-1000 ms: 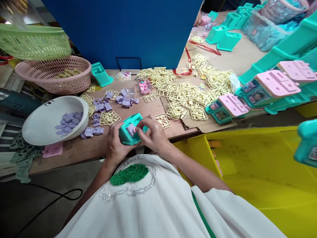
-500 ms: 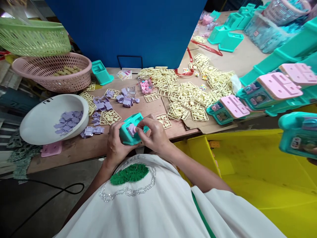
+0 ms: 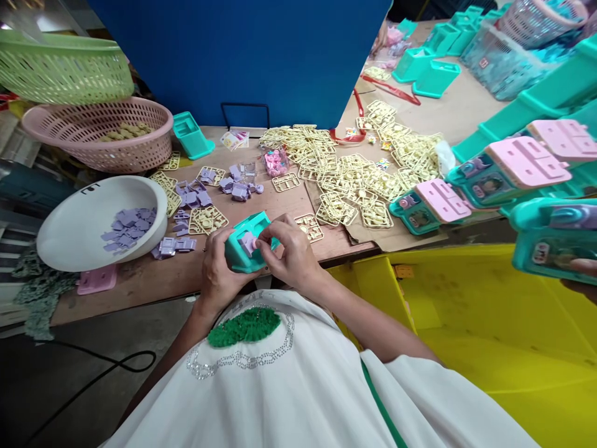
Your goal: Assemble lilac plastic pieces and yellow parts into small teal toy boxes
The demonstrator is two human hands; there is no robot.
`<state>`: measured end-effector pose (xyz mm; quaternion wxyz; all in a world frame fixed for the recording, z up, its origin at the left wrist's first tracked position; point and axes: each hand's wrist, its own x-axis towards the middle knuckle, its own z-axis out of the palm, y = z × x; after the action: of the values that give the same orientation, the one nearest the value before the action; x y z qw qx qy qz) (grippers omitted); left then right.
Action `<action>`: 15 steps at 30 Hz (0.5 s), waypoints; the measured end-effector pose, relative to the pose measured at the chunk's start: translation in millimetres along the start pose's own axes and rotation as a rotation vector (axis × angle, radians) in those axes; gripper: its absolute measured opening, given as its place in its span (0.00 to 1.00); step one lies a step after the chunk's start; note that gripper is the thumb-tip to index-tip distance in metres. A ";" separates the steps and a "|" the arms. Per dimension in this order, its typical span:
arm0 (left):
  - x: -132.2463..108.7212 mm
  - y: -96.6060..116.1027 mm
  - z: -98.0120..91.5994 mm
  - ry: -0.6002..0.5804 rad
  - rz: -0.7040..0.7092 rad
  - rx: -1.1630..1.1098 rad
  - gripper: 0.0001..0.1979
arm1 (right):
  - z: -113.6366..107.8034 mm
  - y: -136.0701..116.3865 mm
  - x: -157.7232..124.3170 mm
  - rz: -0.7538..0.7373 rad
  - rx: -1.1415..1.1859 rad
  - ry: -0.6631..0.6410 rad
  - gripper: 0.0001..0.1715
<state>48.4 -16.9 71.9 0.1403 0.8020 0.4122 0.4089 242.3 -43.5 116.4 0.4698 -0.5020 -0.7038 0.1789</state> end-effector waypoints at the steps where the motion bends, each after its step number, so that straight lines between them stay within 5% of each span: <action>1: 0.1 0.1 0.3 0.002 0.002 0.001 0.41 | 0.4 -1.9 0.1 -0.029 -0.033 0.003 0.09; 15: -3.2 9.9 6.3 0.042 -0.012 0.072 0.37 | 1.5 -3.2 -2.3 -0.099 -0.139 -0.067 0.10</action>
<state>57.6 -24.9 71.8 0.1049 0.7953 0.4343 0.4098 239.4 -46.6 116.9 0.4184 -0.4916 -0.7538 0.1229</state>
